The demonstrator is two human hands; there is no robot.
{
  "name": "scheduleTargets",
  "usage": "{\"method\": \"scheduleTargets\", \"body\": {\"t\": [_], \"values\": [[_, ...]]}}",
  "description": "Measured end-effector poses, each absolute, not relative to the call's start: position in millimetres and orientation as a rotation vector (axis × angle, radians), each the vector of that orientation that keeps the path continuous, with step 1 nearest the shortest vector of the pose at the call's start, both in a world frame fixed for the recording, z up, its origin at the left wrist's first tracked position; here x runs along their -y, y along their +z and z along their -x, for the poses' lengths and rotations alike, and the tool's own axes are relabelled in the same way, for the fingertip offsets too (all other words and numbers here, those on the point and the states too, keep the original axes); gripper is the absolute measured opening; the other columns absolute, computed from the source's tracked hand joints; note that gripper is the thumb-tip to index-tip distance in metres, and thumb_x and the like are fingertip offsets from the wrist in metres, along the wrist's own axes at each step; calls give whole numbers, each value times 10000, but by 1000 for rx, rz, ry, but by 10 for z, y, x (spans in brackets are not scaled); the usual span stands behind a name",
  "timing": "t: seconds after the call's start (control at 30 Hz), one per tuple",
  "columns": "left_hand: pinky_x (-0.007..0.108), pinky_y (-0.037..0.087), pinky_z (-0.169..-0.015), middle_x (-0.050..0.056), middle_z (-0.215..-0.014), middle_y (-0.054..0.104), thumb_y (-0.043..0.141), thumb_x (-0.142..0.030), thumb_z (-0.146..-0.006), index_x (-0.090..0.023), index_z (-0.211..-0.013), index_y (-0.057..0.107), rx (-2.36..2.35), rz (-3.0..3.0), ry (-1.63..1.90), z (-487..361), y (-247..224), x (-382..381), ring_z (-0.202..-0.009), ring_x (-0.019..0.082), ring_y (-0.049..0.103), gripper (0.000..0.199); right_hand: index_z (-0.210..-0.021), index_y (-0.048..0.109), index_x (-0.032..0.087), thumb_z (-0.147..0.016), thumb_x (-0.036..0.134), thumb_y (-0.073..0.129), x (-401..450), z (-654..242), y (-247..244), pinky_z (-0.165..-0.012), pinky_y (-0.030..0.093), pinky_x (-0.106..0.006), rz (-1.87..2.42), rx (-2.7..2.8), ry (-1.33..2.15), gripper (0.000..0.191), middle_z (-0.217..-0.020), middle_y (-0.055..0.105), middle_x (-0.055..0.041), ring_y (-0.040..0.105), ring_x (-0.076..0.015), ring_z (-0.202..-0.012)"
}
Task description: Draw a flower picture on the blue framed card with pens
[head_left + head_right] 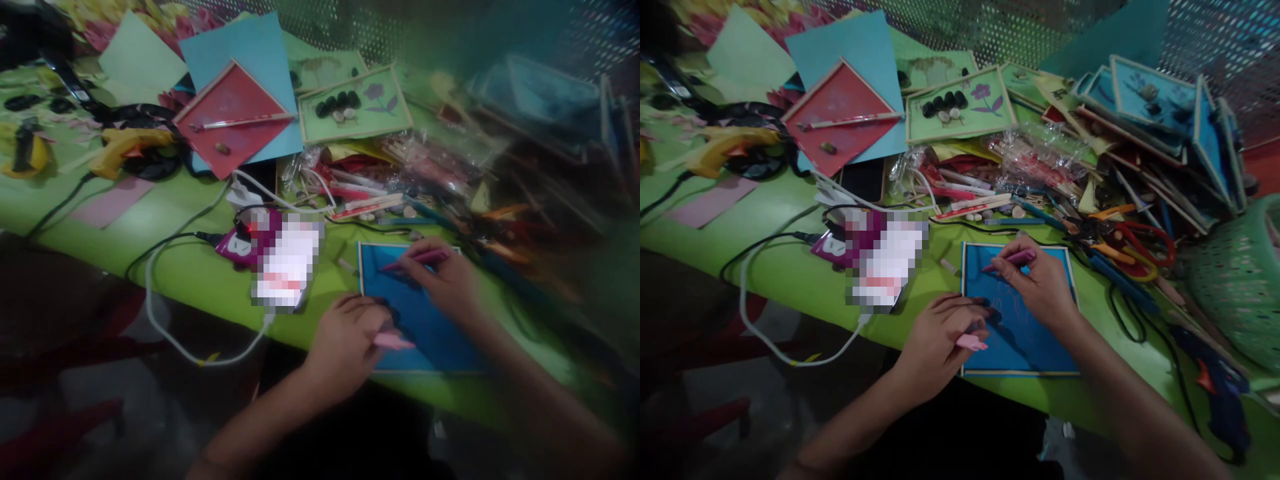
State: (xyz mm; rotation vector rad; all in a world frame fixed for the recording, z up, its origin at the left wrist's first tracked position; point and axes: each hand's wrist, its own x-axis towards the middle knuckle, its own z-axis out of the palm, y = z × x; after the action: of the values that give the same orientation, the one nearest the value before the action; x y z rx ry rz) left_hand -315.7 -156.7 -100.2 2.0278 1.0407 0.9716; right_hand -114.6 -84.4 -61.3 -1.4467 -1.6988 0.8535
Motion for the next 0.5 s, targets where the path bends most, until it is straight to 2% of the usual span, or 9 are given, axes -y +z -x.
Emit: {"method": "scheduleTargets", "body": {"t": [0.23, 0.5], "values": [[483, 522, -1075, 22, -1157, 825, 618, -219, -1010, -221, -973, 662, -1026, -2090, 971, 3333, -1003, 1731, -1206, 249, 737, 57, -881, 690, 250, -905, 489, 770, 867, 1157, -657, -680, 562, -329, 1454, 1726, 912, 253, -796, 741, -16, 734, -211, -734], [467, 525, -1048, 29, -1122, 826, 650, -242, -994, -219, -987, 663, -1034, -2074, 958, 3391, -1043, 1741, -1177, 250, 746, 27, -843, 654, 265, -910, 526, 752, 916, 1159, -483, -677, 577, -337, 1493, 1726, 1051, 286, -757, 792, -19, 778, -236, -743]]}}
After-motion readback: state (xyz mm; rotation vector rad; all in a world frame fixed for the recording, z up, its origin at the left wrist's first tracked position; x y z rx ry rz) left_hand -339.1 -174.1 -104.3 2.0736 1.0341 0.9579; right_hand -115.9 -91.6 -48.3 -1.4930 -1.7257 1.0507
